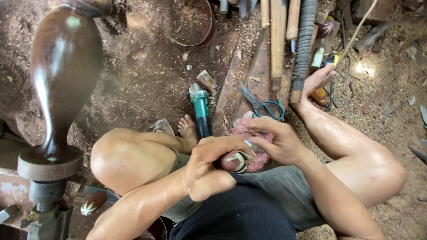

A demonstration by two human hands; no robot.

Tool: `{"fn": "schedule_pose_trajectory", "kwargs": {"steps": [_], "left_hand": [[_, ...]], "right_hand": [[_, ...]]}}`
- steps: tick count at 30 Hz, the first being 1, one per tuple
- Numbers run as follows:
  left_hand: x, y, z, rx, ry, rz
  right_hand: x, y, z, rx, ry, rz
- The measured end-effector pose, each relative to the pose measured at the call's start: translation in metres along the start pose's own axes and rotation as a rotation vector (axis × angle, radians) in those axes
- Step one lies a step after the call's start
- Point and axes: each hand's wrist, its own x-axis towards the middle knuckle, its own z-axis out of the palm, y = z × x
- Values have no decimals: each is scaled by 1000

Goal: Preparing and assembling small wooden components using sandpaper, glue, and scissors in a workshop.

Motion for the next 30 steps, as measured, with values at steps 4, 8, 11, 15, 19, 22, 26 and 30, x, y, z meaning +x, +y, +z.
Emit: {"fn": "schedule_pose_trajectory", "kwargs": {"steps": [4, 8, 11, 15, 19, 22, 26, 30], "left_hand": [[10, 4, 10, 104, -25, 0], [1, -13, 18, 156, 52, -90], [4, -15, 15, 181, 34, -36], [13, -12, 17, 224, -7, -18], [10, -10, 21, 177, 8, -79], [11, -7, 22, 162, 20, -84], [12, -6, 21, 218, -14, 11], [12, -3, 20, 285, -19, 88]], "right_hand": [[-3, -78, -15, 354, 174, -308], [-15, -101, -17, 297, 216, -416], [-17, -110, -22, 210, 223, -437], [-18, -115, -24, 107, 274, -393], [-19, -113, -18, 170, 303, -385], [-21, -111, -17, 147, 309, -390], [-21, -108, -21, 133, 221, -451], [-17, -94, -22, 172, 171, -508]]}}
